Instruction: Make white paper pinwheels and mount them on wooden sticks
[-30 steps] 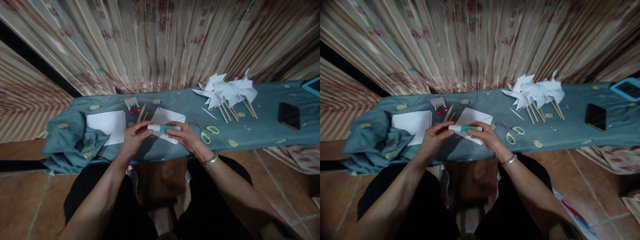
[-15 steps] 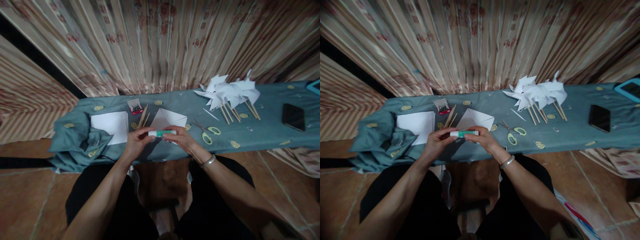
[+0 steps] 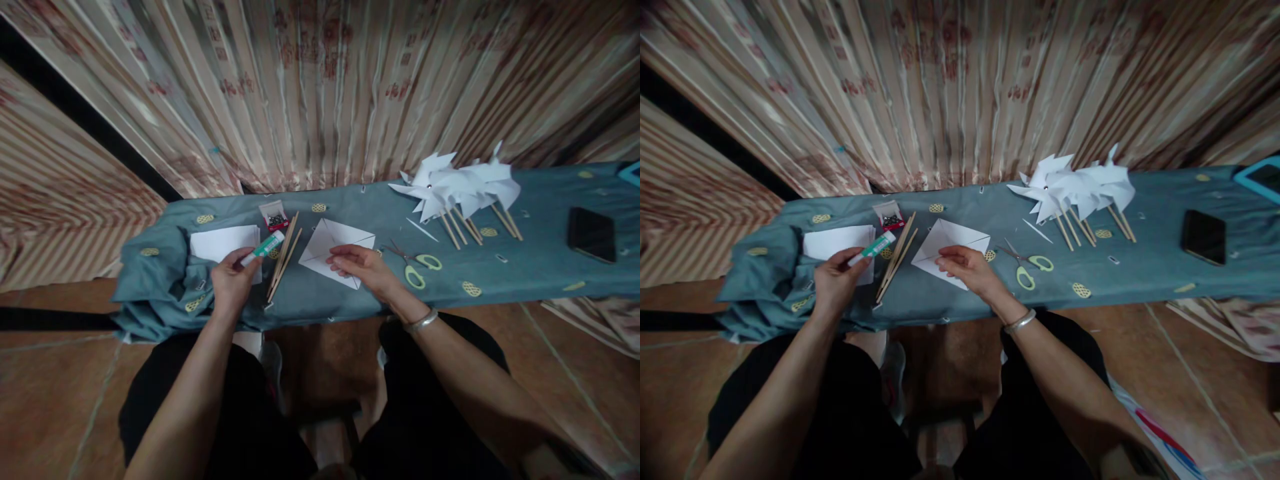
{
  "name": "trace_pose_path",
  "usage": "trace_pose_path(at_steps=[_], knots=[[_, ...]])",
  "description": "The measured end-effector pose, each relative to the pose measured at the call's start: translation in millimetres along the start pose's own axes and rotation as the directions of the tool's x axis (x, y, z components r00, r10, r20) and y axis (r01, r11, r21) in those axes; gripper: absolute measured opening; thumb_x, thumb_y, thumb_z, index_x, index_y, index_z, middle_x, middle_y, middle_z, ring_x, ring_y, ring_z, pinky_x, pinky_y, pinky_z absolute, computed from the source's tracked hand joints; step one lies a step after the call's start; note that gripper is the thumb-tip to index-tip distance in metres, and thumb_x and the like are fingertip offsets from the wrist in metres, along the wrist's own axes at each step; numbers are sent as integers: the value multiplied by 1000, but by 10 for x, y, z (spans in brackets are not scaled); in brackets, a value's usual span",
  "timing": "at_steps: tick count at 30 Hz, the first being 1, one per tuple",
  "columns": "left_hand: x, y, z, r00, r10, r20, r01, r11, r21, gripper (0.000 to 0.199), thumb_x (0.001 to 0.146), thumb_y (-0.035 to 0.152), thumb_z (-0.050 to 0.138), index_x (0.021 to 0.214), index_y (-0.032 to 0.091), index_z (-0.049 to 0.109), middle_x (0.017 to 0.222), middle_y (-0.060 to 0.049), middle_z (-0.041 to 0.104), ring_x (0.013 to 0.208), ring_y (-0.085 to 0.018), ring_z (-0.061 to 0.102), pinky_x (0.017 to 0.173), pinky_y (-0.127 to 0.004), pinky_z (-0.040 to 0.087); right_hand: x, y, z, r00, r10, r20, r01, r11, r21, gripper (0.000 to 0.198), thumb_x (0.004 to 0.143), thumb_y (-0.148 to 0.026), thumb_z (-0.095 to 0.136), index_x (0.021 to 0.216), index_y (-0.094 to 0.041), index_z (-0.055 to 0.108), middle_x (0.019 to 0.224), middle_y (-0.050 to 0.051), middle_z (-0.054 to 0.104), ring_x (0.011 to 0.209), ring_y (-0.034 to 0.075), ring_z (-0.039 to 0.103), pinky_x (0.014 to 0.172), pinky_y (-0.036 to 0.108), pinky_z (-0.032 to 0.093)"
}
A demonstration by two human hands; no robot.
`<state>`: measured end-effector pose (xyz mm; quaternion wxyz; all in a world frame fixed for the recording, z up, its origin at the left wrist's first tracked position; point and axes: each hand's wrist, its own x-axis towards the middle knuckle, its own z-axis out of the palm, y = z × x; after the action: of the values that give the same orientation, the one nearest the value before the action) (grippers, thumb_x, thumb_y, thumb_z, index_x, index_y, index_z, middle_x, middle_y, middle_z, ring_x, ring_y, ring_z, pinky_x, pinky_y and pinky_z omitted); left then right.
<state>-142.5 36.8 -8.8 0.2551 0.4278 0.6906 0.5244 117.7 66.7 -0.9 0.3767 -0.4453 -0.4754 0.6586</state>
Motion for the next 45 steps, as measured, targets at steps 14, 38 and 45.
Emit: trace_pose_path(at_steps=[14,38,45], knots=[[-325,20,350,565,603,564,-809,537,237,29,84,25,62,113,23,65,114,-11,66,109,-29,56,93,-48,46,-171,155,-498,871,-448,201,409,435,-802,29,87,-15,48,106,-20,69,114,10,70,110,25,62,100,46,45],[-383,69,836,516,569,641,-779,623,73,17,91,19,53,98,15,68,101,-9,71,93,-22,61,84,-39,54,-143,161,-385,936,-349,43,295,712,-638,14,84,-24,65,98,-24,68,120,7,64,117,23,57,105,42,40],[-409,106,835,584,534,612,-712,698,70,23,92,20,52,111,16,64,100,-9,69,93,-22,60,84,-38,52,-12,193,-254,925,-376,-63,257,737,-625,5,84,-23,65,80,-24,67,111,6,67,108,23,60,99,41,43]])
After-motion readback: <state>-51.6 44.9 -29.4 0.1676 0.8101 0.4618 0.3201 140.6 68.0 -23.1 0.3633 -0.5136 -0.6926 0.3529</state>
